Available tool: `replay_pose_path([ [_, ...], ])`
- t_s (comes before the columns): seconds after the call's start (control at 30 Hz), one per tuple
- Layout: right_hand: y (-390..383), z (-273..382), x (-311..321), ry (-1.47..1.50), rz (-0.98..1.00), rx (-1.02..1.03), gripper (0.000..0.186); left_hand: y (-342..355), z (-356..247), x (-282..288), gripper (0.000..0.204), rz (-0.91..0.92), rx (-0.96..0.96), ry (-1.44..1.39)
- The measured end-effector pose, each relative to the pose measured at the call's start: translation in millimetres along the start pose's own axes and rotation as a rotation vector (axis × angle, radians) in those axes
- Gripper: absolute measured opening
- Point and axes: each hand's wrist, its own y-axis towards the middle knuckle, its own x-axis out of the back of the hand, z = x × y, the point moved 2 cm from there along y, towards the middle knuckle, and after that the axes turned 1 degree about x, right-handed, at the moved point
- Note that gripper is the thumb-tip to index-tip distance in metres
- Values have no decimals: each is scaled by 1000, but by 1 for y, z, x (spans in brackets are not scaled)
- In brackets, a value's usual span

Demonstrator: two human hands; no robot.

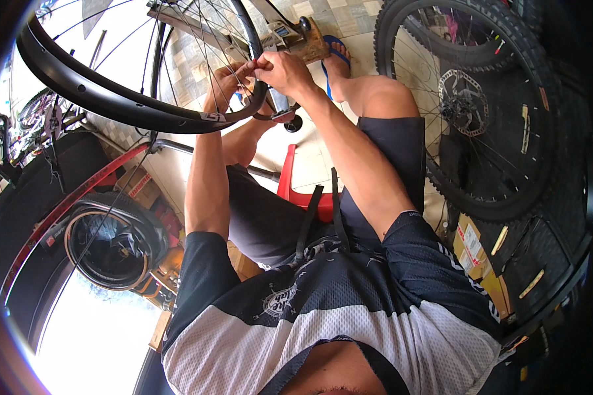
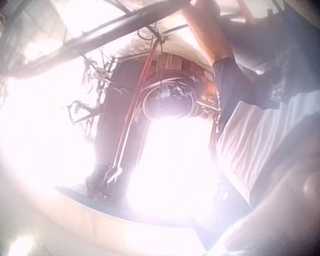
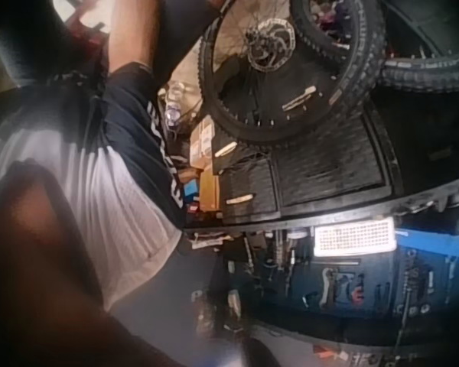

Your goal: The person uses a spoke wrench to adjust the tension of spokes on a bicycle wheel mounted in a truing stand. They rotate the wheel and make small adjustments to the nipples while checking alignment.

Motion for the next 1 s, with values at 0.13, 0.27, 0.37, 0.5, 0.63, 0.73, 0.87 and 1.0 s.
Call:
replay_pose_path([
  [0.13,1,1,1,46,13,35,26,-6,-2,-1,34,-1,9,-2],
  [0.27,1,0,1,78,38,22,25,-8,-6,-3,35,-1,-7,22],
  [0.37,2,1,2,87,57,29,25,-7,-5,-3,36,-8,-21,1],
  [0.5,2,-2,2,90,75,-9,24,-4,0,-6,36,-57,-59,-62],
  [0.63,5,-8,0,38,55,-14,26,3,3,-14,39,-172,-123,-22],
  [0.73,8,-11,-6,-37,40,-30,30,6,3,-21,42,-209,-166,-76],
  [0.87,10,-16,-14,-52,52,-52,30,8,-2,-22,42,-225,-191,-24],
  [1.0,12,-18,-19,-22,51,-93,29,4,-4,-17,42,-232,-125,9],
])
